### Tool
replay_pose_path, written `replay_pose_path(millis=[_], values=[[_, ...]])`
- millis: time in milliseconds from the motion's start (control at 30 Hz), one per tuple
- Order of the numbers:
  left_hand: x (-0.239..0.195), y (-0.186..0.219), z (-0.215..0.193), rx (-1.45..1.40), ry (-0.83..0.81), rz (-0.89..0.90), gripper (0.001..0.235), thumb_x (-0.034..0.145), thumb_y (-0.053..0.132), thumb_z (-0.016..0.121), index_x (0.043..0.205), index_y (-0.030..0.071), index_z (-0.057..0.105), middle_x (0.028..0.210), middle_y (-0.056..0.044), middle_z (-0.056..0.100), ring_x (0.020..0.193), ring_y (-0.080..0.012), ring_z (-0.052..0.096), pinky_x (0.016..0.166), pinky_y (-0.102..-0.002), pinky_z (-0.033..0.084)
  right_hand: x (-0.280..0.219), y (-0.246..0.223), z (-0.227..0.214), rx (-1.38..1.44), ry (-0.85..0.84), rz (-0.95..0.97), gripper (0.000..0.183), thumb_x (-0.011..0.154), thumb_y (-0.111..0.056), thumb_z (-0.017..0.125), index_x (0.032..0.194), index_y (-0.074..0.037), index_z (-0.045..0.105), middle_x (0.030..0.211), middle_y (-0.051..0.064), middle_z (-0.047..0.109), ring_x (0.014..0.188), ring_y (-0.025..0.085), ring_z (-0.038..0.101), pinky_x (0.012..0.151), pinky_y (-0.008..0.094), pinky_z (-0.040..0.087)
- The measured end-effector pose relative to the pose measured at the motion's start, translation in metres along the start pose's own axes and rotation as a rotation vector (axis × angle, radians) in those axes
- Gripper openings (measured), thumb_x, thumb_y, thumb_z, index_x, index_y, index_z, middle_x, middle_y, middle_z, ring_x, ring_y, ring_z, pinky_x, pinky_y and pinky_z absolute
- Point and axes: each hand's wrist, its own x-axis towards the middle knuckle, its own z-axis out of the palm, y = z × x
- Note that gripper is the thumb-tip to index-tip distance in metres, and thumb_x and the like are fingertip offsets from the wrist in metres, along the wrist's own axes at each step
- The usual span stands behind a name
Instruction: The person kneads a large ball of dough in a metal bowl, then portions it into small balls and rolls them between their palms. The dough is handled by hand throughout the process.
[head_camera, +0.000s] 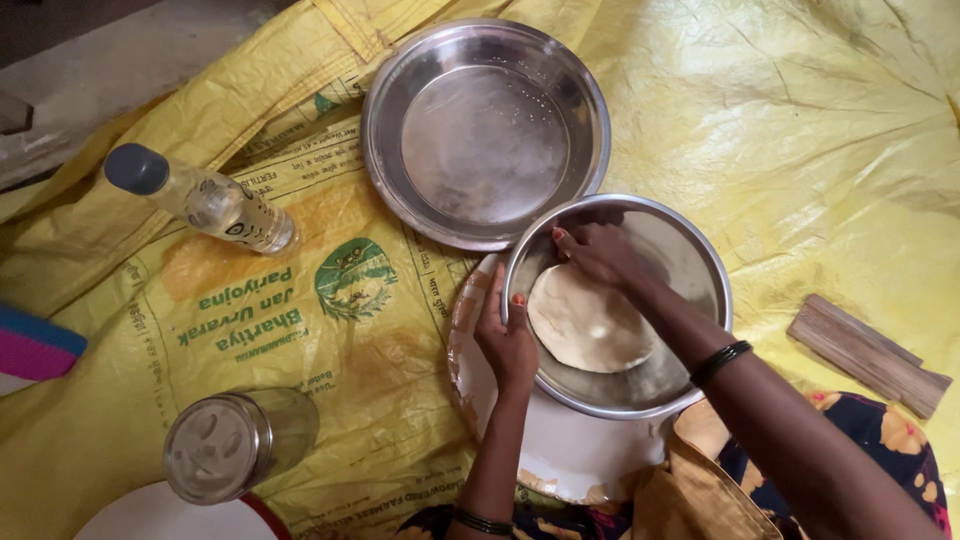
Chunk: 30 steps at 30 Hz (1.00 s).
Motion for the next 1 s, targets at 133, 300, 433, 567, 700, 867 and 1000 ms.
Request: replay_pose_path(millis=[133,300,433,567,700,867,1000], values=[[0.001,0.001,0.004,-0.129,-0.039,0.013,0.046,0.098,0.002,0.059,0.144,-0.002,0.056,0.143,-0.017,0.064,0.127,-0.0225,0.064,0.107,-0.033,0.048,-0.016,-0.007,-0.015,-0.126,-0.183,0.093,0.063,0.092,-0.071,0.051,0.095,-0.016,0.081,0.094,0.016,0.077,0.088,0.033,0.073,0.081,0.046,0.054],[0.002,0.002,0.004,-0.130,-0.044,-0.026,0.049,0.095,0.000,0.057,0.144,-0.002,0.057,0.143,-0.016,0.065,0.127,-0.0212,0.064,0.108,-0.033,0.048,-0.068,0.008,-0.022,-0.243,-0.050,-0.351,0.070,0.088,-0.072,0.051,0.087,-0.009,0.082,0.107,0.016,0.073,0.094,0.031,0.070,0.086,0.046,0.053],[0.003,0.001,0.004,-0.121,-0.064,-0.038,0.047,0.097,0.000,0.059,0.144,0.000,0.059,0.136,-0.014,0.070,0.118,-0.0187,0.067,0.103,-0.031,0.050,-0.111,0.034,-0.033,-0.047,-0.163,-0.439,0.074,0.095,-0.071,0.040,0.090,-0.003,0.069,0.171,0.003,0.050,0.123,0.023,0.067,0.091,0.045,0.057],[0.005,-0.004,0.006,-0.177,-0.113,-0.086,0.048,0.097,0.001,0.063,0.145,0.001,0.059,0.132,-0.013,0.071,0.102,-0.0158,0.062,0.092,-0.031,0.051,-0.132,0.040,-0.026,-0.298,-0.129,-0.784,0.080,0.100,-0.069,0.033,0.159,-0.015,0.036,0.149,0.007,0.050,0.139,0.034,0.050,0.117,0.063,0.032],[0.009,-0.009,0.007,-0.206,-0.133,-0.101,0.049,0.096,0.000,0.062,0.146,0.000,0.060,0.130,-0.011,0.070,0.103,-0.0128,0.061,0.095,-0.028,0.049,-0.127,0.030,-0.002,-0.764,0.014,-1.039,0.068,0.095,-0.069,0.035,0.153,-0.034,0.031,0.160,0.012,0.035,0.138,0.040,0.042,0.105,0.065,0.037],[0.013,-0.012,0.006,-0.167,-0.164,-0.095,0.047,0.097,0.002,0.062,0.144,0.001,0.060,0.133,-0.009,0.070,0.111,-0.0119,0.062,0.099,-0.028,0.048,-0.110,0.018,0.015,-0.735,-0.103,-0.722,0.069,0.097,-0.060,0.047,0.157,-0.027,0.036,0.160,0.022,0.032,0.139,0.045,0.045,0.102,0.060,0.043],[0.012,-0.013,0.006,-0.150,-0.183,-0.082,0.048,0.098,0.003,0.062,0.146,0.001,0.059,0.131,-0.012,0.070,0.108,-0.0152,0.061,0.099,-0.029,0.049,-0.093,0.006,0.011,-0.578,0.037,-0.617,0.070,0.082,-0.041,0.069,0.145,-0.021,0.048,0.156,0.020,0.042,0.129,0.041,0.055,0.101,0.052,0.049]])
